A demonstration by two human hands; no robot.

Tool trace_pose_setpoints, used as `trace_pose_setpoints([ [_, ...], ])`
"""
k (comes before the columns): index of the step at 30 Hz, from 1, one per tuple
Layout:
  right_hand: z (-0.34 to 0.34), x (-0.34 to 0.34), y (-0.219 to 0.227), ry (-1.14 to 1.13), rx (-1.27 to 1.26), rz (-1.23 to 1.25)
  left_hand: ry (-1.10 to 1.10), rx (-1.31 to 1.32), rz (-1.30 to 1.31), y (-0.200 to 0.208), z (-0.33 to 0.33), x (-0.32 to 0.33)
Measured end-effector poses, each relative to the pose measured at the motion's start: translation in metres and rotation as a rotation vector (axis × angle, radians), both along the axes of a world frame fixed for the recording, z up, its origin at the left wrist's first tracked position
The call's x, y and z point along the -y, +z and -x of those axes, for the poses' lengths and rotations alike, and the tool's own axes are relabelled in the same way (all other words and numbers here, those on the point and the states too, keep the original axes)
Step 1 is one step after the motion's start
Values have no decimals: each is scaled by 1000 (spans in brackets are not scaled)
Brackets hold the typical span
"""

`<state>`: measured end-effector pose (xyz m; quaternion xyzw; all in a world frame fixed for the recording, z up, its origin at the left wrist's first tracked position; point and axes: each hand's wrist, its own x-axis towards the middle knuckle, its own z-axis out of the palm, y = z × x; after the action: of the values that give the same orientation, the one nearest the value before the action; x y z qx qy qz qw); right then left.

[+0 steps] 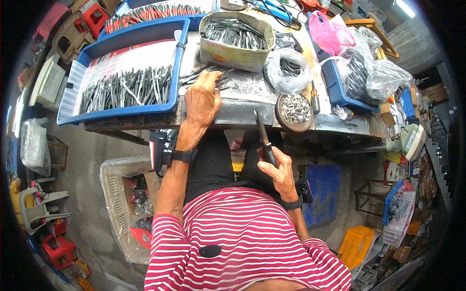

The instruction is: The person repeatedly picks up thin metal rods from a blue tray, cuts them with pliers, and places the cut pieces back into the tray. The process is continuous and repetitive, with the person handling the rods one at a time.

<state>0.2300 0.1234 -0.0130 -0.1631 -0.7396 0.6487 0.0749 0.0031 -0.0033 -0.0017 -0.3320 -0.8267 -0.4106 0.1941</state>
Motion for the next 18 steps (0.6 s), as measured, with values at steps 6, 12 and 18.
trace_pose_setpoints([
  [6,7,2,6,-81,-68,-255,-217,586,-283,12,-37,-4],
  [12,10,7,6,-153,-178,-569,-586,1290,-858,17,-63,-5],
  [18,14,7,1,-204,-286,-799,-604,1522,-1004,11,-67,-4],
])
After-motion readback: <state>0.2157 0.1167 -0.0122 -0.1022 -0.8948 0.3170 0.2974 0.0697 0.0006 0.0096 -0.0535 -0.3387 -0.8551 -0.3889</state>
